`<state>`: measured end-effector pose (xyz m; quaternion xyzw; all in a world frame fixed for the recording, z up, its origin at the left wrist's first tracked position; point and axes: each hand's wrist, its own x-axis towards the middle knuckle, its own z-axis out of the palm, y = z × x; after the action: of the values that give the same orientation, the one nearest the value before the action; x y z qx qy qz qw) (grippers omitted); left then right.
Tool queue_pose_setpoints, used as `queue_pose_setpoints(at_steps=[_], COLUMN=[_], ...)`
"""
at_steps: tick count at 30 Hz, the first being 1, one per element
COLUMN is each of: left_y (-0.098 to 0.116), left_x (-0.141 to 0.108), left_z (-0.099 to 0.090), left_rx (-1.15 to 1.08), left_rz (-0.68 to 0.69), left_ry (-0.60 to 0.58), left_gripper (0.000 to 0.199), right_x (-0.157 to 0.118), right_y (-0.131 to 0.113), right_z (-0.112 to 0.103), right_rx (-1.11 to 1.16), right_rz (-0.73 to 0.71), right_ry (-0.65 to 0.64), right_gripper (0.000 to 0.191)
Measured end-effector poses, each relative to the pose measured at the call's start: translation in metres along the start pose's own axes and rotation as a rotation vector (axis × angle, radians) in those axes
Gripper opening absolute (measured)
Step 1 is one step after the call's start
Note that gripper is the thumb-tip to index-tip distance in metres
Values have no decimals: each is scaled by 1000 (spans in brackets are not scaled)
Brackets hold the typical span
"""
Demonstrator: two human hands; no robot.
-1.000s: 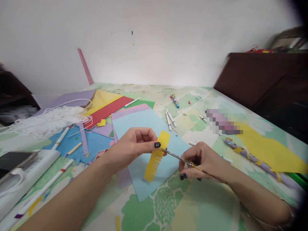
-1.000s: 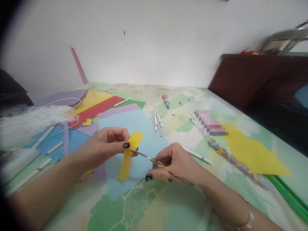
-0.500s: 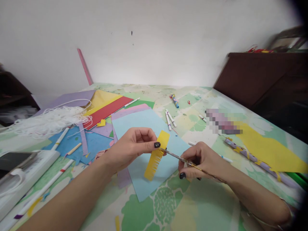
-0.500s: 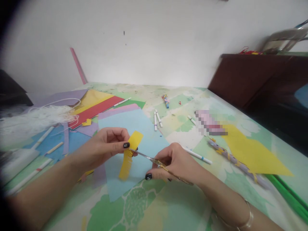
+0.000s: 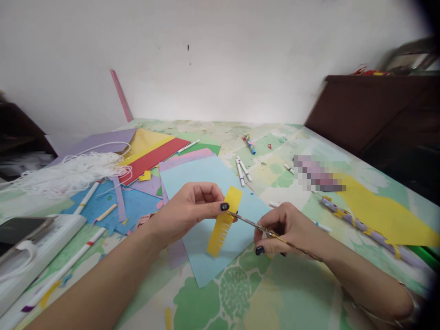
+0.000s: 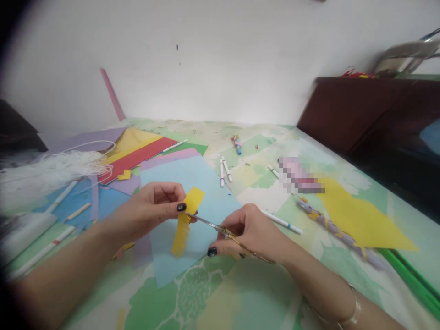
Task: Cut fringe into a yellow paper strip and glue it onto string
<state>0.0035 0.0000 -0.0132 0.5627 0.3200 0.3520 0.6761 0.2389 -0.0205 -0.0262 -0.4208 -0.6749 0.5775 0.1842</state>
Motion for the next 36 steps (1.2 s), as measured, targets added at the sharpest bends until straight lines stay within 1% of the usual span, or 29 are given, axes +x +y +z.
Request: queue_pose_setpoints(at_steps=[5, 14, 26, 36], left_y=[0, 0, -1, 1], left_x=[1, 0, 0, 0], left_z=[0, 0, -1, 0], left_rx=[-21, -42, -14, -9], left_rz=[0, -1, -18, -20], left_ry=[-18, -27, -11, -4], left_gripper=[11, 10, 13, 13], right_x=[0, 0, 1, 0], right_y=[0, -1, 1, 0], right_z=[0, 0, -1, -1], right_rx=[-25, 3, -3, -4], right_rz=[1, 12, 18, 31], right_ry=[8, -3, -3, -16], right_gripper=[26, 29, 29, 34])
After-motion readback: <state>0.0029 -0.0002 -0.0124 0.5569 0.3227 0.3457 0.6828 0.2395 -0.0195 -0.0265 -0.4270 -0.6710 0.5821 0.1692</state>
